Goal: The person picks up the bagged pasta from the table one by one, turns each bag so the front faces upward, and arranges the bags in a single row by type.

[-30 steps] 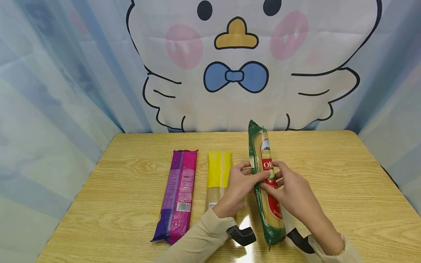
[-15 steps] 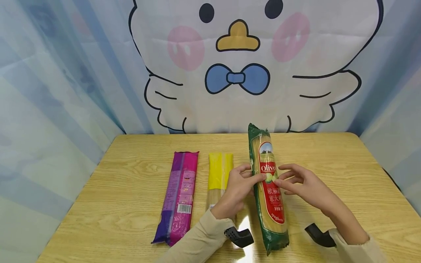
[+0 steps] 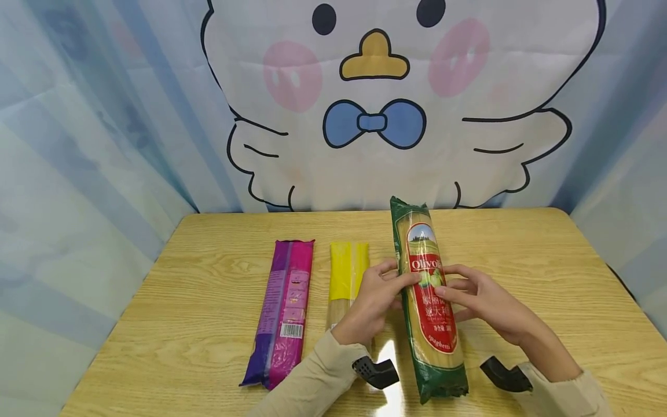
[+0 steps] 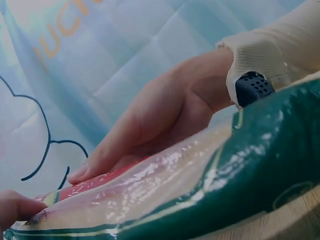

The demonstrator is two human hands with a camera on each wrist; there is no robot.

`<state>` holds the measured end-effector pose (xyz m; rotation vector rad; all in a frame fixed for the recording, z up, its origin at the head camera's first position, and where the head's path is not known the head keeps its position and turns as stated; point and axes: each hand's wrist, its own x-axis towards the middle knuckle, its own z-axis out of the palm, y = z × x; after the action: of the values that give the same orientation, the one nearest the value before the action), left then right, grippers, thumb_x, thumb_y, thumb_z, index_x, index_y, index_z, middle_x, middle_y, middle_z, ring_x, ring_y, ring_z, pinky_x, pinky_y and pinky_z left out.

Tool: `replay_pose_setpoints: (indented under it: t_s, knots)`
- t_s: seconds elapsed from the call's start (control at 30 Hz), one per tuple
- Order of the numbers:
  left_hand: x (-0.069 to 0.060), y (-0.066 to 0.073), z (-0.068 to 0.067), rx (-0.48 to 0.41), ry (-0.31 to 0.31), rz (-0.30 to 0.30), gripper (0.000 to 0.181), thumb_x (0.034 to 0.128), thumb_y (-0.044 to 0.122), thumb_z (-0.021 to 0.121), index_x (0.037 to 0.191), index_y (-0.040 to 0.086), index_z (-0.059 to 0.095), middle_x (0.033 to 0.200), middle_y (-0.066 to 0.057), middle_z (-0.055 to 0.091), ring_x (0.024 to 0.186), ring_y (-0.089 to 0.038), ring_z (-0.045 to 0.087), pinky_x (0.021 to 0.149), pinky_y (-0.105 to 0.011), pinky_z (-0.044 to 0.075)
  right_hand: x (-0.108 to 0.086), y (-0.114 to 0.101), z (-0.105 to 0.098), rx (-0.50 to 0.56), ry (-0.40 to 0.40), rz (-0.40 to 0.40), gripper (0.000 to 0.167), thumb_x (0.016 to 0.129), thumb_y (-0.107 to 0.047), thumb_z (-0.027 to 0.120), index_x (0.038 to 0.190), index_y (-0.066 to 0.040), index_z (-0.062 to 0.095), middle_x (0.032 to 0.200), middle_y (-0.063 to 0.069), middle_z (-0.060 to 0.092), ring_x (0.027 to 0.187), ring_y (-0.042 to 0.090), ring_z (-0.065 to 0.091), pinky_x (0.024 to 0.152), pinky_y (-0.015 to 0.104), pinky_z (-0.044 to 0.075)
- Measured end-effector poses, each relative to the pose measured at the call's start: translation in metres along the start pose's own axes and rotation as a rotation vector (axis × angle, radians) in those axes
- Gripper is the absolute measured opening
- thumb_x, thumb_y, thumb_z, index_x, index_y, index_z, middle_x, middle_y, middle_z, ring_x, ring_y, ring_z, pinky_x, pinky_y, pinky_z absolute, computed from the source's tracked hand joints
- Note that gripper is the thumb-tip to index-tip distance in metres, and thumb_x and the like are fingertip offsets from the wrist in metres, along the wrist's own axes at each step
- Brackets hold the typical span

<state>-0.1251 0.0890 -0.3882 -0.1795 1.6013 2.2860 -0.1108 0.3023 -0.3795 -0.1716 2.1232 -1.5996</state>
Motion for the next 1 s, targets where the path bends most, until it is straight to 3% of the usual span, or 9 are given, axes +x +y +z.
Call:
replay_pose_setpoints:
  t_s: [0.2,0.4,0.5,0.73,1.0]
  knots:
    - [0.0008,-0.0010,-0.0028,-0.009,-0.017,0.002,0.031,0.0852,0.014,0.077,0.115,0.011,0.067,0.097,-0.006,0.075,0.078,-0.019,0.071,0.058,-0.025,0.055,-0.0026,-0.0017,-0.0012,-0.013,0.029,-0.023,0.059,0.105,-0.021,0.049,0.150,0.007,0.023,0.122,0.013,0.062,0.102,0.019,0.068,0.079,0.047,0.060]
    - [0.0019,-0.0011,-0.0035,-0.024,-0.039,0.004,0.030,0.0859,0.014,0.076,0.115,0.012,0.067,0.098,-0.007,0.076,0.080,-0.022,0.072,0.063,-0.030,0.060,-0.0047,-0.0019,-0.0023,-0.016,0.066,-0.037,0.055,0.103,-0.018,0.054,0.147,0.005,0.028,0.121,0.006,0.064,0.101,0.017,0.069,0.077,0.048,0.061]
    - [0.0020,-0.0011,-0.0036,-0.030,-0.040,0.000,0.031,0.0853,0.013,0.076,0.115,0.011,0.067,0.097,-0.007,0.076,0.080,-0.023,0.073,0.063,-0.031,0.061,-0.0052,-0.0021,-0.0020,-0.003,0.078,-0.040,0.050,0.103,-0.017,0.055,0.145,-0.001,0.033,0.117,0.002,0.066,0.099,0.018,0.069,0.076,0.048,0.061]
    - [0.0018,-0.0021,-0.0066,-0.022,-0.058,-0.018,0.035,0.0857,0.014,0.074,0.119,0.011,0.066,0.100,-0.006,0.075,0.081,-0.020,0.072,0.059,-0.025,0.057,-0.0052,-0.0028,0.0007,0.068,0.060,-0.081,0.032,0.103,-0.011,0.053,0.132,-0.024,0.047,0.109,-0.002,0.072,0.093,0.025,0.072,0.071,0.050,0.061]
    - [0.0033,-0.0040,-0.0094,-0.002,-0.090,-0.012,0.026,0.0887,0.019,0.073,0.114,0.013,0.071,0.098,-0.005,0.074,0.083,-0.016,0.070,0.061,-0.026,0.057,-0.0052,-0.0081,0.0020,0.049,0.092,-0.144,0.035,0.101,-0.006,0.055,0.129,-0.025,0.049,0.103,0.000,0.073,0.087,0.027,0.073,0.066,0.049,0.061]
